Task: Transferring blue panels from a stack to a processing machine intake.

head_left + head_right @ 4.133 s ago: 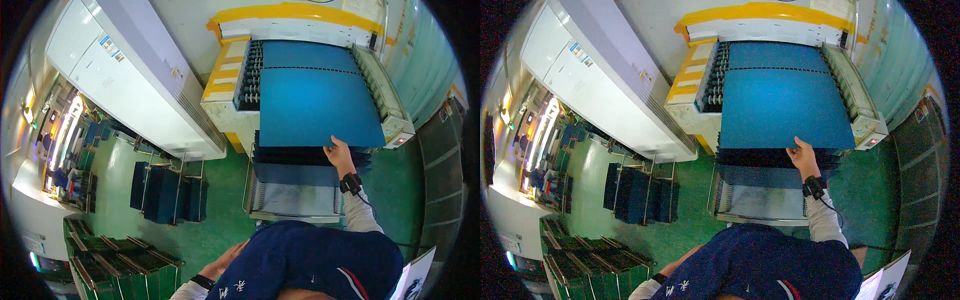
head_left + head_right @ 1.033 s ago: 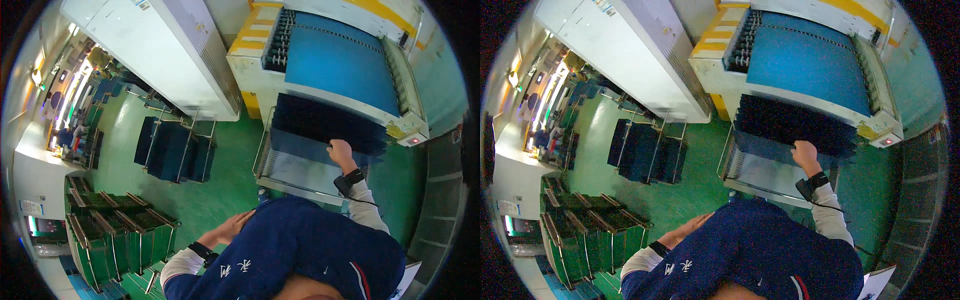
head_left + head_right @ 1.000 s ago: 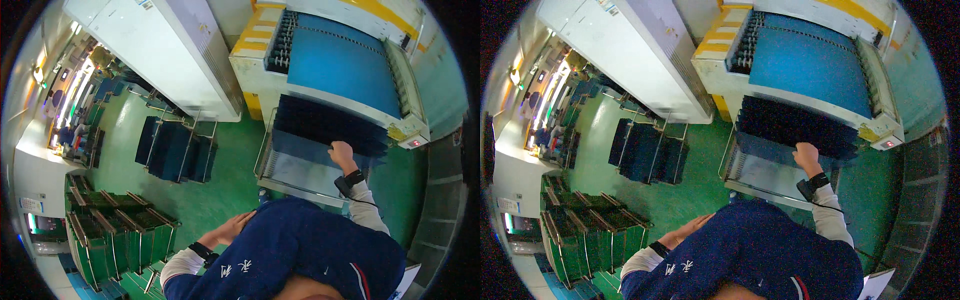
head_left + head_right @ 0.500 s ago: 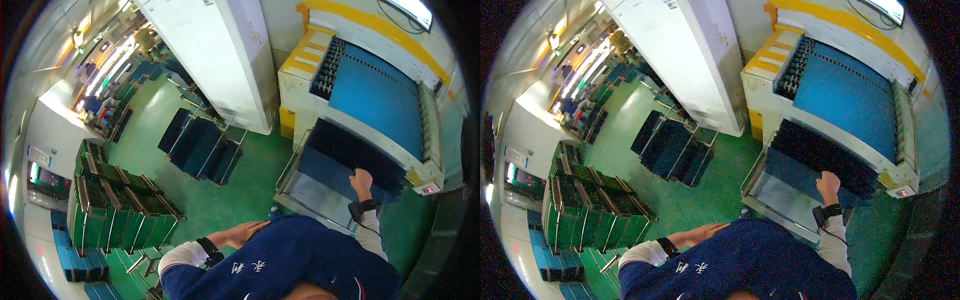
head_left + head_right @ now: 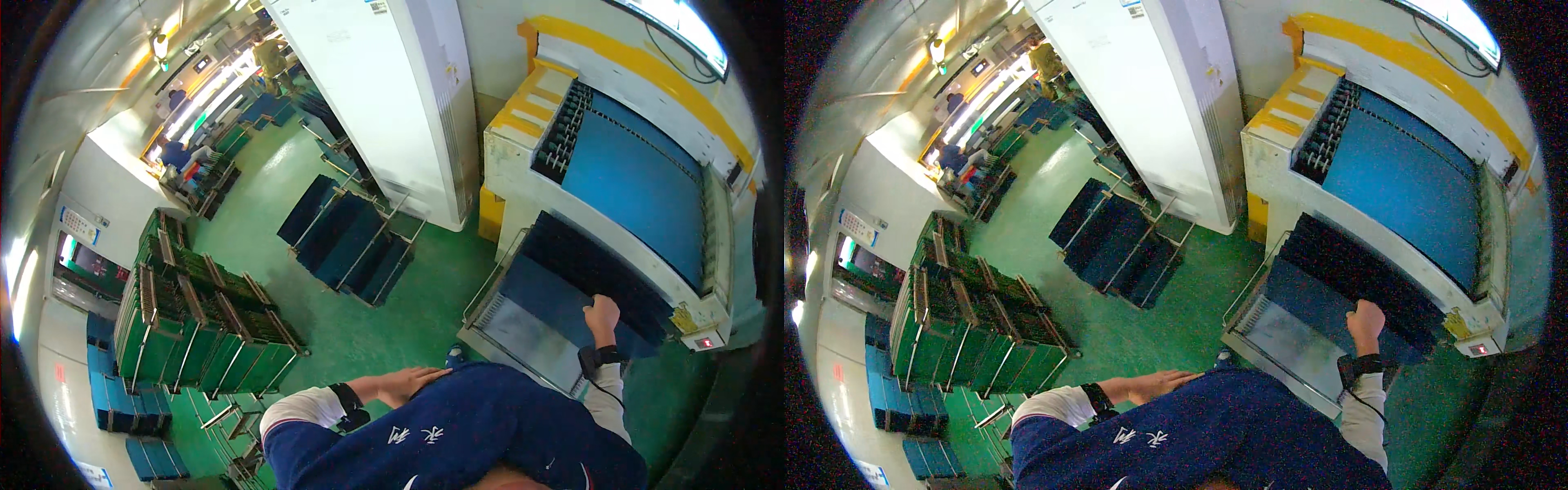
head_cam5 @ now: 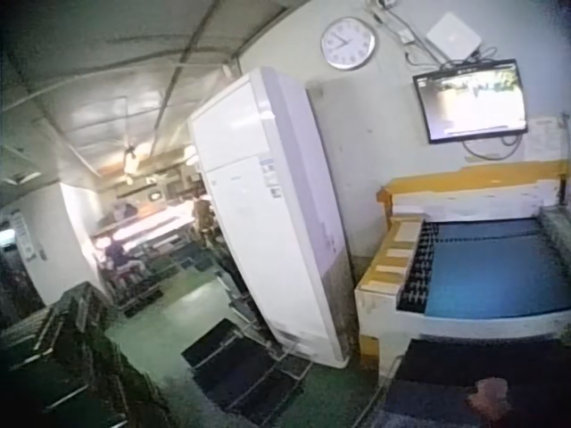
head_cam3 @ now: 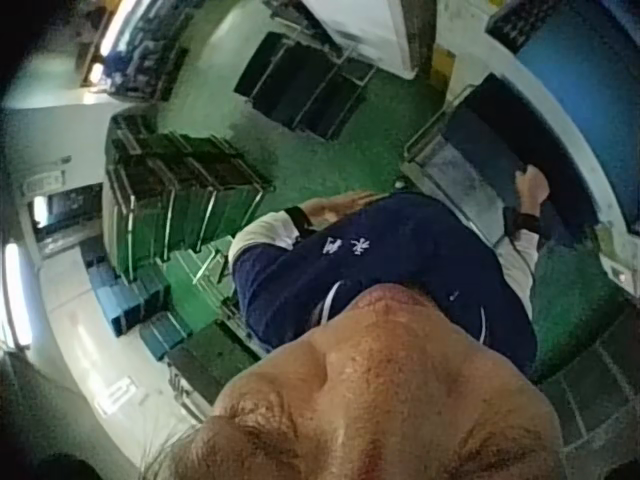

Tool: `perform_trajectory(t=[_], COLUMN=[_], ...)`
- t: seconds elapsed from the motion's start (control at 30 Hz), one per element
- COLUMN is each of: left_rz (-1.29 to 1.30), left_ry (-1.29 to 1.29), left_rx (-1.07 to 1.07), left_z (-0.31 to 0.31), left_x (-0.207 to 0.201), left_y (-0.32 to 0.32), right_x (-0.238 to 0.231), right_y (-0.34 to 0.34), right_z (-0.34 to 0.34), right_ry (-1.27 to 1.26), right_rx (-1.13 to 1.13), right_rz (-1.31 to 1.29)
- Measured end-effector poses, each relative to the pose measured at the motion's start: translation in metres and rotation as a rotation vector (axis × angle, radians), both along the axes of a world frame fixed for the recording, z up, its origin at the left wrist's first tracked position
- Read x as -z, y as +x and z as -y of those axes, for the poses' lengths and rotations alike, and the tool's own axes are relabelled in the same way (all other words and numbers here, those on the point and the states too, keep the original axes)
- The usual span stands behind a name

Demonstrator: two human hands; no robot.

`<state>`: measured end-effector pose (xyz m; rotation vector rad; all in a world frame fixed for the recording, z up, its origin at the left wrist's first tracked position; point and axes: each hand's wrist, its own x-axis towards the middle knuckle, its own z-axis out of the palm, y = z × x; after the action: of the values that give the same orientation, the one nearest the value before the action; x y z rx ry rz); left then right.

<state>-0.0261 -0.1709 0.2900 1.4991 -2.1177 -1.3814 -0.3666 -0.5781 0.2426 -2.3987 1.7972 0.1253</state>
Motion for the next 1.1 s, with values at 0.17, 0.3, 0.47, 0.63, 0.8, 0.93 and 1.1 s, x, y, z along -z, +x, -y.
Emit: perform_trajectory(t=[0.17, 0.3, 0.47, 0.63, 0.8, 0.93, 1.1], left_rz=[-0.04, -0.042, -0.019, -0.038, -0.041, -0.043, -0.035], left_ry=[0.023, 0.008, 0.02, 0.029, 0.01, 0.03, 0.029], left_rx=[-0.06, -0.061, -0.065, -0.075, -0.08, -0.075, -0.078], left_z=[-0.002, -0.003, -0.005, -0.005, -0.008, -0.006, -0.007], left_x=[0.01, 0.014, 0.011, 0.012, 0.011, 0.005, 0.006], left_y=[-0.004, -0.006, -0.008, -0.01, -0.01, -0.01, -0.011], right_x=[-0.002, 0.006, -0.001, 0.009, 0.0, -0.001, -0.005], right_y=[-0.001, -0.006, -0.001, -0.008, -0.002, -0.002, -0.001], right_z=[0.0, 0.002, -0.002, 0.001, -0.001, -0.002, -0.005], right_ry=[-0.017, -0.045, -0.029, -0.054, -0.021, -0.018, -0.003], right_rx=[-0.008, -0.02, -0.018, -0.052, -0.042, -0.019, -0.023], right_rz=[0.039, 0.053, 0.044, 0.045, 0.049, 0.045, 0.035])
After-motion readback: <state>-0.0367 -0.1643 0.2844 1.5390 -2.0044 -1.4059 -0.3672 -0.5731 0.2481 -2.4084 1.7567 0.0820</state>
